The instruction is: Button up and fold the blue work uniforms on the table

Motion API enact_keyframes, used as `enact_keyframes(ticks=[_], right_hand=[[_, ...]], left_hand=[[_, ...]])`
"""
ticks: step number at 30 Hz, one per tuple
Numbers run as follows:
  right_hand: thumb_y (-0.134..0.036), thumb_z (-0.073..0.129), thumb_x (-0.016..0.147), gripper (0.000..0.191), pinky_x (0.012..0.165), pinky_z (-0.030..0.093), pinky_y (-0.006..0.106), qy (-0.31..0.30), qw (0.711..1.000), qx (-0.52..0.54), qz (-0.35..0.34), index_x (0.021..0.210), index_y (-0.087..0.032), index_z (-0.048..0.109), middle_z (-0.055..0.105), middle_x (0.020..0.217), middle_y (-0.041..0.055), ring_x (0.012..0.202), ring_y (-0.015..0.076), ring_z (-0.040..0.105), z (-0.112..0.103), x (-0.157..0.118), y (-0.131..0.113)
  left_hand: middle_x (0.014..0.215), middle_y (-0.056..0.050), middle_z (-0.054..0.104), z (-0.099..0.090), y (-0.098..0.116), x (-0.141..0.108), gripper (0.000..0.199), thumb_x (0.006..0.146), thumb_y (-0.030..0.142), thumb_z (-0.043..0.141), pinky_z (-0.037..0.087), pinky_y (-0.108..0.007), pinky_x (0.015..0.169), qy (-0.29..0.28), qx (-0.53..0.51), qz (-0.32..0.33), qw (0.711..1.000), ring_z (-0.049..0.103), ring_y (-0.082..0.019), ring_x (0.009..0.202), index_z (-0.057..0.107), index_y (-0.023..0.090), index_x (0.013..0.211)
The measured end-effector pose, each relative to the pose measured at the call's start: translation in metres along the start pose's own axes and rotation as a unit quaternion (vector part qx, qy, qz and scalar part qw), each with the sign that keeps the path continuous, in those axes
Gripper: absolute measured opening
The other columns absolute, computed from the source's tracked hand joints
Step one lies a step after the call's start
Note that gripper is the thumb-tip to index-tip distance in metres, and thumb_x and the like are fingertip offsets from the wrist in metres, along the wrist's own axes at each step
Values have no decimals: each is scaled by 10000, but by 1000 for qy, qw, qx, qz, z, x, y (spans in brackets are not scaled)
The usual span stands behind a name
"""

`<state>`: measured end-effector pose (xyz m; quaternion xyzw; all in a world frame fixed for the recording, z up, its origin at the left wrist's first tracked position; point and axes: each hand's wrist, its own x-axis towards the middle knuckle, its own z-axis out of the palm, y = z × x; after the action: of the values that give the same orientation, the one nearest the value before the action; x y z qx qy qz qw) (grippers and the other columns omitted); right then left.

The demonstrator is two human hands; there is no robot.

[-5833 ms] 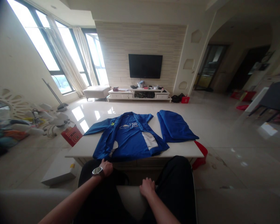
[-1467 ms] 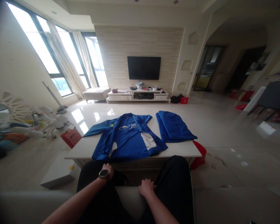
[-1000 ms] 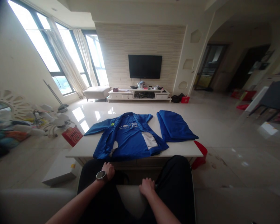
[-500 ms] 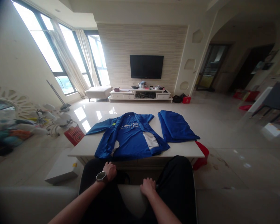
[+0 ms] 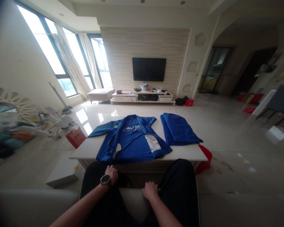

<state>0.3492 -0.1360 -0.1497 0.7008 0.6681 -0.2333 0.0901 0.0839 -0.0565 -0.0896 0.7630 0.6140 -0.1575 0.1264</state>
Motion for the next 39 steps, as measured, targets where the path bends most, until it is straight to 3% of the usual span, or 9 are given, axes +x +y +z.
enact_keyframes(ticks=[7, 13, 25, 39], right_hand=[[-339, 529, 927, 410, 1049, 464, 517, -7, 1000, 0, -1, 1240, -180, 740, 696, 1320, 164, 1268, 358, 615, -2, -1, -1], [-328, 532, 922, 390, 1052, 458, 511, -7, 1000, 2, 1, 1219, -197, 748, 698, 1320, 156, 1270, 360, 613, -2, -1, -1], [-325, 519, 923, 397, 1041, 460, 514, -9, 1000, 0, -1, 1216, -191, 751, 696, 1319, 167, 1270, 361, 612, -5, -3, -2], [-325, 522, 932, 411, 1053, 458, 515, -10, 1000, 3, 3, 1249, -182, 741, 691, 1333, 163, 1277, 352, 609, -5, -3, -3]], left_hand=[[1099, -237, 740, -6, 4, -1, 414, 932, 198, 408, 323, -489, 988, 26, 50, -31, 998, 626, -359, 1093, 809, 122, 1005], [1016, -197, 775, -17, 3, -7, 401, 929, 202, 418, 351, -480, 959, 22, 50, -6, 998, 692, -324, 989, 811, 145, 879], [1017, -215, 779, -36, 8, -24, 467, 952, 213, 364, 379, -512, 1008, 42, 37, 11, 998, 717, -311, 989, 817, 128, 874], [1024, -222, 778, -34, 9, -24, 490, 980, 315, 358, 376, -473, 1045, 80, -12, -4, 997, 726, -297, 993, 787, 109, 862]])
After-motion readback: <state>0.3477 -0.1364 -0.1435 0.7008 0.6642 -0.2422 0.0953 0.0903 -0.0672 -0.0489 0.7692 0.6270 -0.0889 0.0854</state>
